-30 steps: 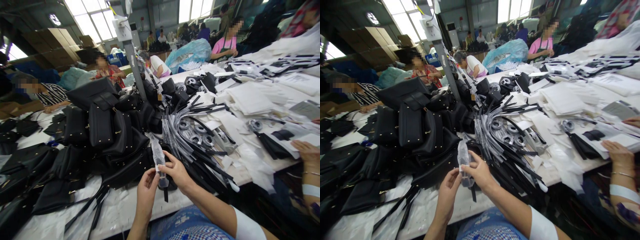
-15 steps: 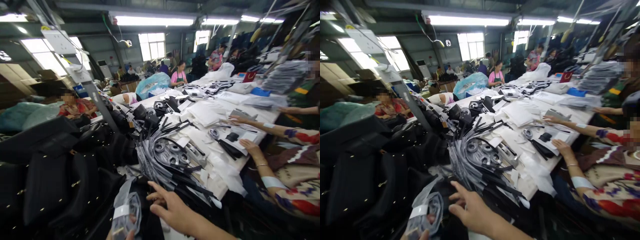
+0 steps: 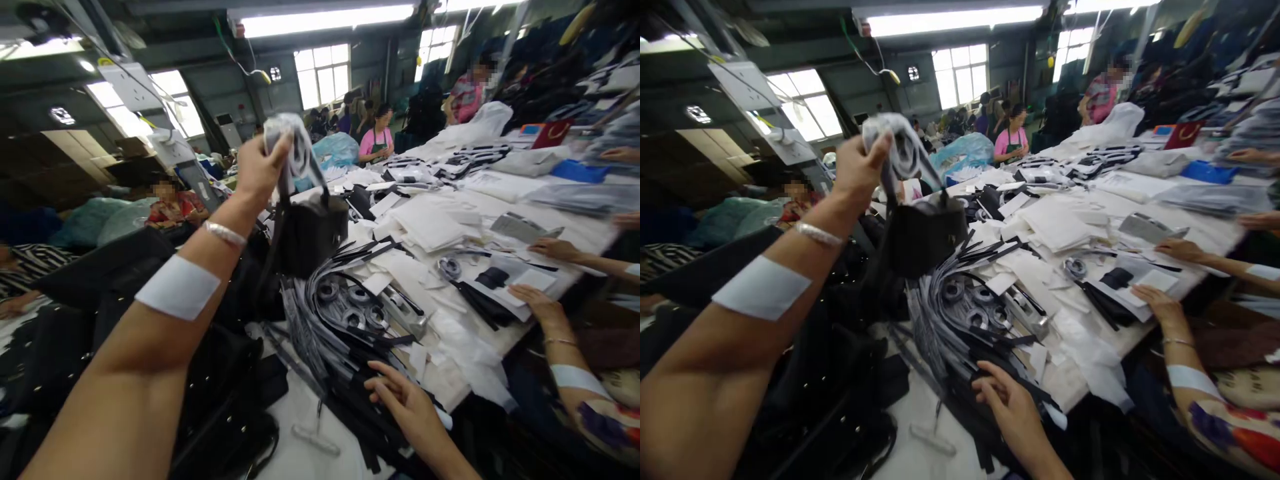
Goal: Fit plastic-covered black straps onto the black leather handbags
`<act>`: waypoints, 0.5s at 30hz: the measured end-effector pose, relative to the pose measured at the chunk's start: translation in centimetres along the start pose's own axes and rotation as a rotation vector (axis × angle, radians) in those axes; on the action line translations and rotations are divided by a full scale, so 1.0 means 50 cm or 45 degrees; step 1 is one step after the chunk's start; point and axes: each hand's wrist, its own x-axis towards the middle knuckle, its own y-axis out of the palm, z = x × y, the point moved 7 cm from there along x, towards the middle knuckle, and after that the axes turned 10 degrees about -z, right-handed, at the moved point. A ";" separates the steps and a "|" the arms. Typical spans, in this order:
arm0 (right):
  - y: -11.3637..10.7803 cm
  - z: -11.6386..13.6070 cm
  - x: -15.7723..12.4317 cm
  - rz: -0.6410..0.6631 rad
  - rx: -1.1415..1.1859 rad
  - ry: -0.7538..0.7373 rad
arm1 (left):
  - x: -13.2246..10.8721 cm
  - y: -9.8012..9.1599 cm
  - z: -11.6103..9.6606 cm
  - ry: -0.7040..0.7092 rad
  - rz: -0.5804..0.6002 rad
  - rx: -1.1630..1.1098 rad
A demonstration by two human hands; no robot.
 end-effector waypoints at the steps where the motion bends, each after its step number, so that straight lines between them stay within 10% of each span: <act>1: -0.001 -0.001 0.001 -0.002 -0.025 -0.010 | 0.039 -0.012 -0.023 0.161 -0.086 0.032; 3: -0.001 -0.005 0.003 -0.003 -0.077 -0.031 | 0.067 -0.025 -0.033 0.312 -0.142 0.100; 6: 0.003 -0.011 -0.001 0.034 -0.185 -0.060 | -0.016 -0.005 0.040 0.260 0.114 0.158; 10: 0.020 -0.023 -0.015 0.163 -0.381 -0.095 | -0.304 0.010 0.230 -0.118 0.625 0.244; 15: 0.071 -0.053 -0.033 0.417 -0.443 -0.085 | -0.678 -0.112 0.352 -0.538 0.852 0.389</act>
